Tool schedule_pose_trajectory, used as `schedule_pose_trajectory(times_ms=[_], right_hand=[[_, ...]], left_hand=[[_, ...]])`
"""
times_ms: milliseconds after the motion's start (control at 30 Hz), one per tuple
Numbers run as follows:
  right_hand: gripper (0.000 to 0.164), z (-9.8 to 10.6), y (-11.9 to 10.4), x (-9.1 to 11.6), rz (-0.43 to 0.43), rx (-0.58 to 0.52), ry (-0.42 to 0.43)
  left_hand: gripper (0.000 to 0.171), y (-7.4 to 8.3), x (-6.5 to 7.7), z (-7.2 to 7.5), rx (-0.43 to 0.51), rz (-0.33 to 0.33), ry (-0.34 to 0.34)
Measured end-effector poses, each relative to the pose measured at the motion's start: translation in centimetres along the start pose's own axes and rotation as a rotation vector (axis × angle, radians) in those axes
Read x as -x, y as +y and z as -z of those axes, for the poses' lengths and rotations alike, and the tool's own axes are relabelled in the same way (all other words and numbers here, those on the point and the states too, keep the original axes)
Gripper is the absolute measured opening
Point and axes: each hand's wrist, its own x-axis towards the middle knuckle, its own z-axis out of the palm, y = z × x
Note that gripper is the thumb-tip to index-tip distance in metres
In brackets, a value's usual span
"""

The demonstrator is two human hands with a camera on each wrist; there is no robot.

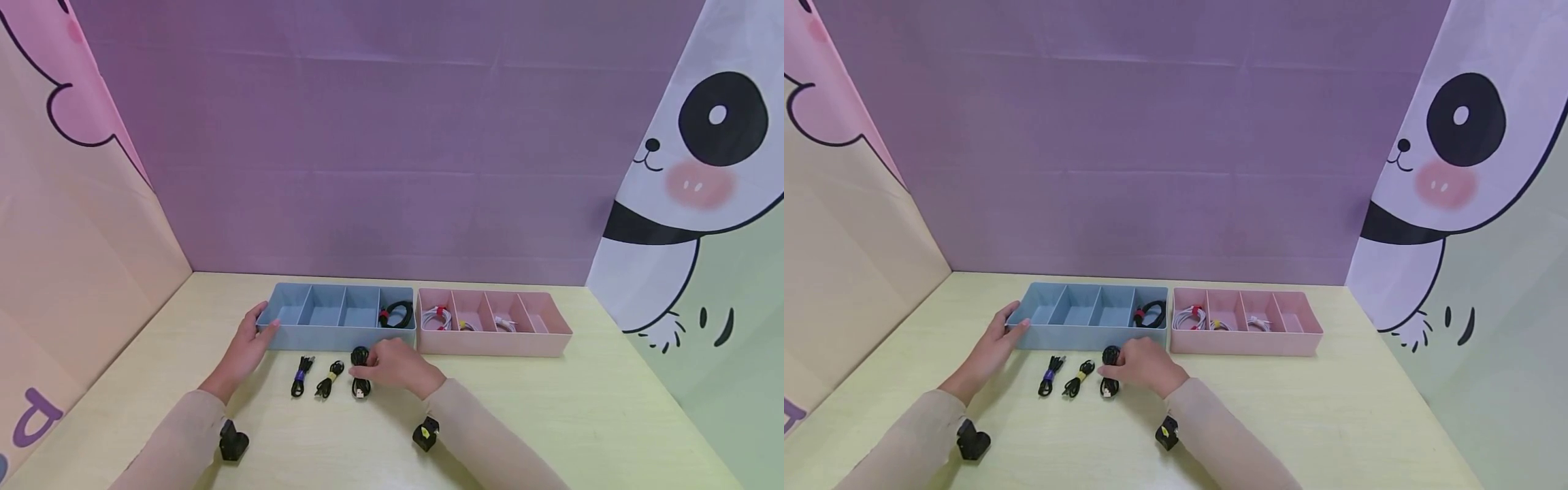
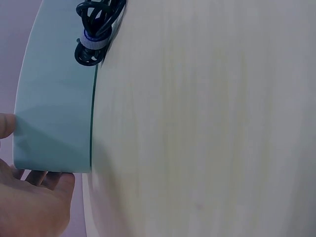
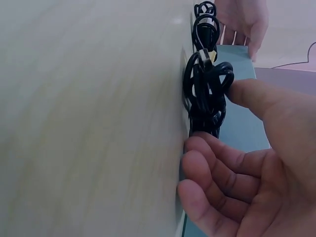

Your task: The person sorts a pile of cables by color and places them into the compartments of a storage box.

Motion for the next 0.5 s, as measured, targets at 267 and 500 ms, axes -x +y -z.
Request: schedule_pose_trajectory(times_ms=[267,500], right_hand=[[0.053,-0.02,0.15,-0.26,-0.023,-0.041,-0.024],[0.055,0.02,0.30,-0.42,-0.041,-0.076,-0.034]], left_hand=[[0.074,-0.07,-0.10,0.04,-0.005,-0.001,0.006],[0.074,-0.10,-0.05,0.03,-0.008,0.002,0.007]])
